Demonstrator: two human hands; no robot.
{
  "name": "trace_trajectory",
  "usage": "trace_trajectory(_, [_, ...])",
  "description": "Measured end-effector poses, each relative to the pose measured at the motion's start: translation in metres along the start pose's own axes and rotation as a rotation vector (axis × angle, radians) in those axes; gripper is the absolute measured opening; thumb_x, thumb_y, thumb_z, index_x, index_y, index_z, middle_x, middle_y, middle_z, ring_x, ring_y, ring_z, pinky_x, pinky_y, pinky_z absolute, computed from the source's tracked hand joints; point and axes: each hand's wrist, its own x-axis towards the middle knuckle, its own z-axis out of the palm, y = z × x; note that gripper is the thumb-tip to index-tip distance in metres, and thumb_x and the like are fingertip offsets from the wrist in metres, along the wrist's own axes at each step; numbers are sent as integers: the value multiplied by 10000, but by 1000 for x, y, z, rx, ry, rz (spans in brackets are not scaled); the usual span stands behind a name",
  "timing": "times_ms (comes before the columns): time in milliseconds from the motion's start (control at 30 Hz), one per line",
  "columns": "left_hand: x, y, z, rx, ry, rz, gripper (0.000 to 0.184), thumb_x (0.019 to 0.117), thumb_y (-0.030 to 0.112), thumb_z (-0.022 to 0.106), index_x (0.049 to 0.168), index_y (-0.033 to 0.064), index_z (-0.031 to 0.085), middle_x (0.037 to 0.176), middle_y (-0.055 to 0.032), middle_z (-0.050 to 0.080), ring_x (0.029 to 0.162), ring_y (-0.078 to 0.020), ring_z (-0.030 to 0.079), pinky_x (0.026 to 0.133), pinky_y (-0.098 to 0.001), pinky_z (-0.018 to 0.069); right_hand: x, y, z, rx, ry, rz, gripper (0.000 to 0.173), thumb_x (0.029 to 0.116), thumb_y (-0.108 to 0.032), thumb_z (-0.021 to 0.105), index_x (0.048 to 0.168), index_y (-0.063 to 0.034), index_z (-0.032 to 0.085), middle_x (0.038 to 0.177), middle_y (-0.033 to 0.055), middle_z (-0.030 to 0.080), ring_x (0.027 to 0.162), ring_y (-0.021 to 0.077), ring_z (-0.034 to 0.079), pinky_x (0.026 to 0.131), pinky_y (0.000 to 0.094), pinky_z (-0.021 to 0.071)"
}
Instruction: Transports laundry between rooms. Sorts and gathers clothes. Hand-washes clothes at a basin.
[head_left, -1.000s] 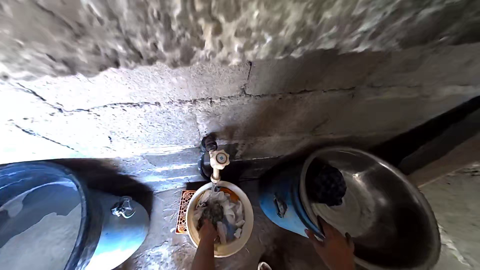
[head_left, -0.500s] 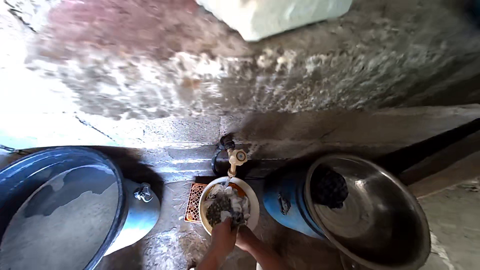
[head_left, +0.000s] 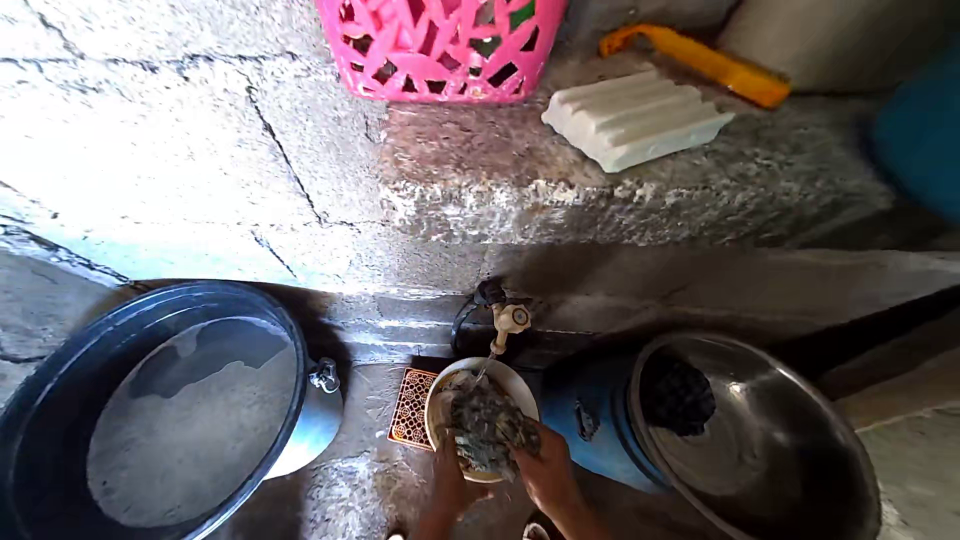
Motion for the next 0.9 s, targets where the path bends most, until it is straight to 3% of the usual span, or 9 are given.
trace_trajectory(100, [20,-3,32,-82,66,-114,1364,655,248,972,1644,45,54,1669,-340,29,1541,-494,178,1237,-550,281,-4,-37,-16,101,39,-172,260,763,43,616,1007,102,682,920,-2,733,882,-93,653,831,124,541])
trace_trajectory(200, [33,14,39,-180,150,-94,1228,747,138,887,1648,60,55,1660,-361,-22,1529,-527,178,1213,-562,320,-2,-68,-35,216,70,-360,317,821,20,663,1067,-174,715,1016,-206,732,963,-126,648,857,122,559])
trace_trajectory(300, [31,55,11,-155,118,-79,735,873,85,771,1519,10,430,1601,-335,295,1455,-462,387,1173,-540,382,8,-91,-54,282,98,-515,400,876,-76,692,1144,-371,719,1087,-275,713,996,-128,644,857,111,554])
trace_trajectory(400, [29,75,-20,-163,122,-140,527,954,98,691,1433,-46,525,1412,-305,563,1342,-442,536,1141,-576,406,20,-91,-68,279,187,-504,405,835,-33,697,1105,-333,730,1045,-263,724,956,-118,658,827,117,566])
trace_trajectory(533, [18,67,-38,-363,245,-161,427,942,27,653,1347,-83,579,1301,-337,605,1245,-457,583,1062,-605,454,40,-38,-70,75,249,-43,223,836,65,634,1059,63,652,926,-49,714,880,-57,664,838,167,566])
trace_trajectory(633, [-1,77,-49,-516,320,-46,468,811,-47,722,1267,-82,622,1198,-291,657,1135,-388,643,986,-572,513,58,50,-61,-173,-59,397,380,968,-201,702,1215,80,637,1098,204,702,1003,239,686,939,433,540])
trace_trajectory(733, [-31,122,-71,-486,233,94,509,759,-74,727,1256,-74,621,1170,-238,679,1105,-308,665,982,-501,536,58,118,-25,136,-198,859,674,1085,-434,462,1592,-40,256,1543,295,392,1283,446,544,993,566,507])
trace_trajectory(800, [-49,154,-86,-395,85,172,525,766,-69,740,1272,-78,604,1172,-233,677,1097,-297,669,984,-479,538,54,124,-4,455,-180,982,686,1076,-603,240,1591,-152,270,1532,243,411,1273,451,531,921,629,511])
trace_trajectory(900, [-69,171,-94,-355,-140,328,529,768,-20,756,1273,-71,609,1140,-185,691,1047,-216,678,958,-417,554,44,53,-4,673,-148,798,569,1128,-414,141,1391,-27,465,1150,155,624,946,193,624,779,366,544])
